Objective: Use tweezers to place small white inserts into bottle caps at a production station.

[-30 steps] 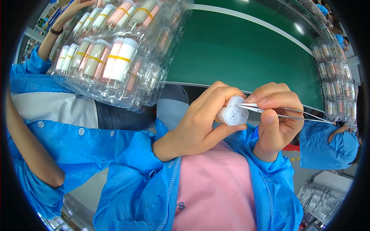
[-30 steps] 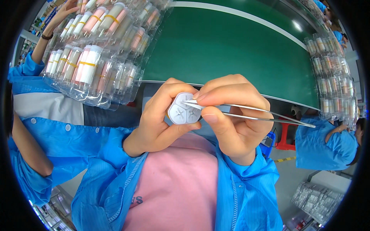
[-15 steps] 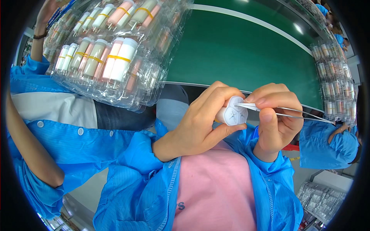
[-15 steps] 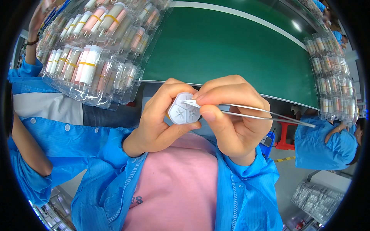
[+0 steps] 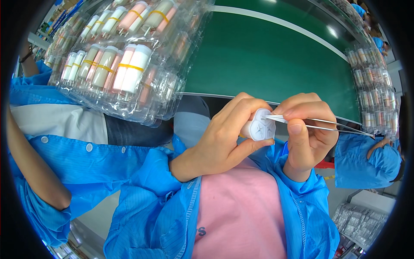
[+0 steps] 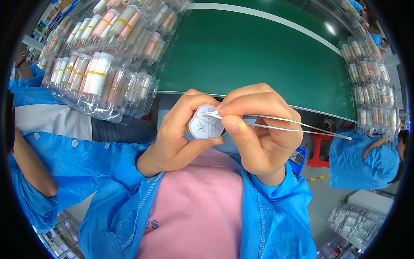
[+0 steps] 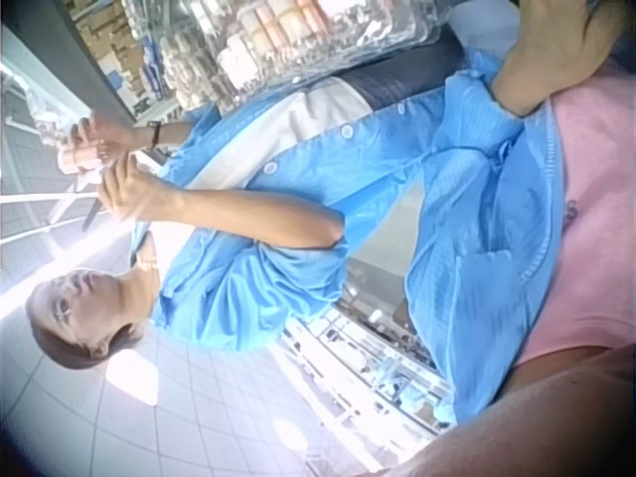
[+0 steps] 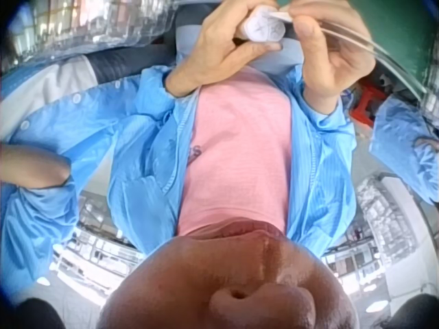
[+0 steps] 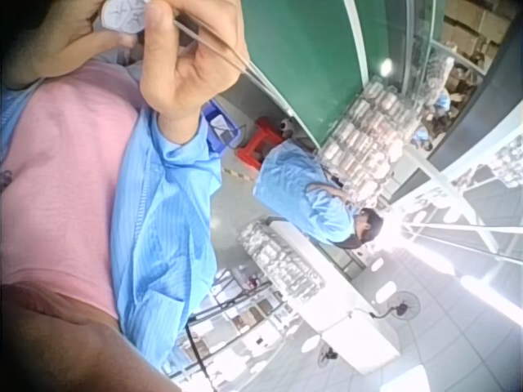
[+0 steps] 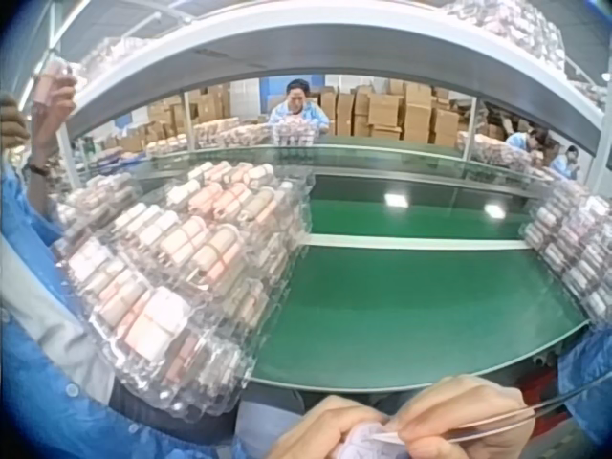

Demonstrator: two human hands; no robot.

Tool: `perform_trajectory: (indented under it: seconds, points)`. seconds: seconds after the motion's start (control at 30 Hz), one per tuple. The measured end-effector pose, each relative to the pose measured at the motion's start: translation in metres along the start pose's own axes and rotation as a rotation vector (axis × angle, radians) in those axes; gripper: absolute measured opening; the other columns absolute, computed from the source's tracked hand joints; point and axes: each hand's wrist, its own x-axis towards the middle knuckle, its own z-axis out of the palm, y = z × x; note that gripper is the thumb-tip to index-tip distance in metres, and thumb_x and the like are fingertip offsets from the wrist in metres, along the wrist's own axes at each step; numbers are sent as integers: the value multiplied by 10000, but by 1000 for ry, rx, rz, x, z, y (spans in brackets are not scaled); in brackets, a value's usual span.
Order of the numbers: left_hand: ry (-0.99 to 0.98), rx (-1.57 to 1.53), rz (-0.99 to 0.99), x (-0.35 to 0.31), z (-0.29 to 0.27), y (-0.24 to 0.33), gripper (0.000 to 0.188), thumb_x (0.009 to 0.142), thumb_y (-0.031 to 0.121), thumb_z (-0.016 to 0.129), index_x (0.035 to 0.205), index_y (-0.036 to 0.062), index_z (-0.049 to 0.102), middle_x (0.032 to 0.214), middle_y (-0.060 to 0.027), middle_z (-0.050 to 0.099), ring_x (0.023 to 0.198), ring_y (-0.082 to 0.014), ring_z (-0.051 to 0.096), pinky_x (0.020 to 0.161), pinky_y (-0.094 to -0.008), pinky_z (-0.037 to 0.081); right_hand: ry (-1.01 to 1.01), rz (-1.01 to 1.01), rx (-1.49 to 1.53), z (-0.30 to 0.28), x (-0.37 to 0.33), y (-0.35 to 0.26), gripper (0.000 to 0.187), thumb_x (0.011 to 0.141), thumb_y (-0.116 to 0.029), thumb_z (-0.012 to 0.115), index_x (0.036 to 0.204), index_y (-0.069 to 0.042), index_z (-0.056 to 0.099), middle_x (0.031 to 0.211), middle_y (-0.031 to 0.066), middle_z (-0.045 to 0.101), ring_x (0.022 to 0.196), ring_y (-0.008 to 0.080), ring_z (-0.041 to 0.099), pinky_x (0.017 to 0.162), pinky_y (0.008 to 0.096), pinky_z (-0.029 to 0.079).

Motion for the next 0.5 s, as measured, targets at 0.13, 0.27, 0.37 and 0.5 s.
perform_trajectory:
  seconds: [0.13, 0.27, 0.37, 0.5]
  points:
    - [3, 1, 4, 1, 0, 1, 452, 752, 147, 754, 1101, -5, 510, 966, -111, 543, 824, -201, 541, 687, -289, 440, 21, 4, 32, 1, -1, -1, 89, 779, 6, 636, 855, 46, 615, 812, 162, 630, 714, 168, 596, 613, 245, 469]
    - [8, -4, 3, 2, 0, 1, 449, 749, 135, 754, 1100, -4, 512, 964, -110, 542, 823, -197, 540, 684, -287, 439, 32, 7, 39, 1, -1, -1, 93, 778, 5, 634, 857, 50, 612, 811, 165, 628, 719, 174, 599, 624, 251, 475]
    - [11, -13, -5, 1, 1, 1, 448, 749, 133, 754, 1099, -4, 512, 965, -110, 541, 824, -195, 539, 682, -285, 439, 32, -1, 31, 1, 0, -1, 94, 777, 7, 633, 857, 52, 611, 808, 167, 627, 719, 178, 600, 628, 255, 479]
    - [5, -10, -20, 0, 1, 1, 445, 755, 142, 752, 1099, -5, 511, 966, -110, 540, 827, -193, 538, 681, -283, 440, 35, 1, 26, 2, 0, 0, 93, 776, 10, 632, 855, 53, 610, 803, 168, 627, 718, 182, 601, 630, 259, 481]
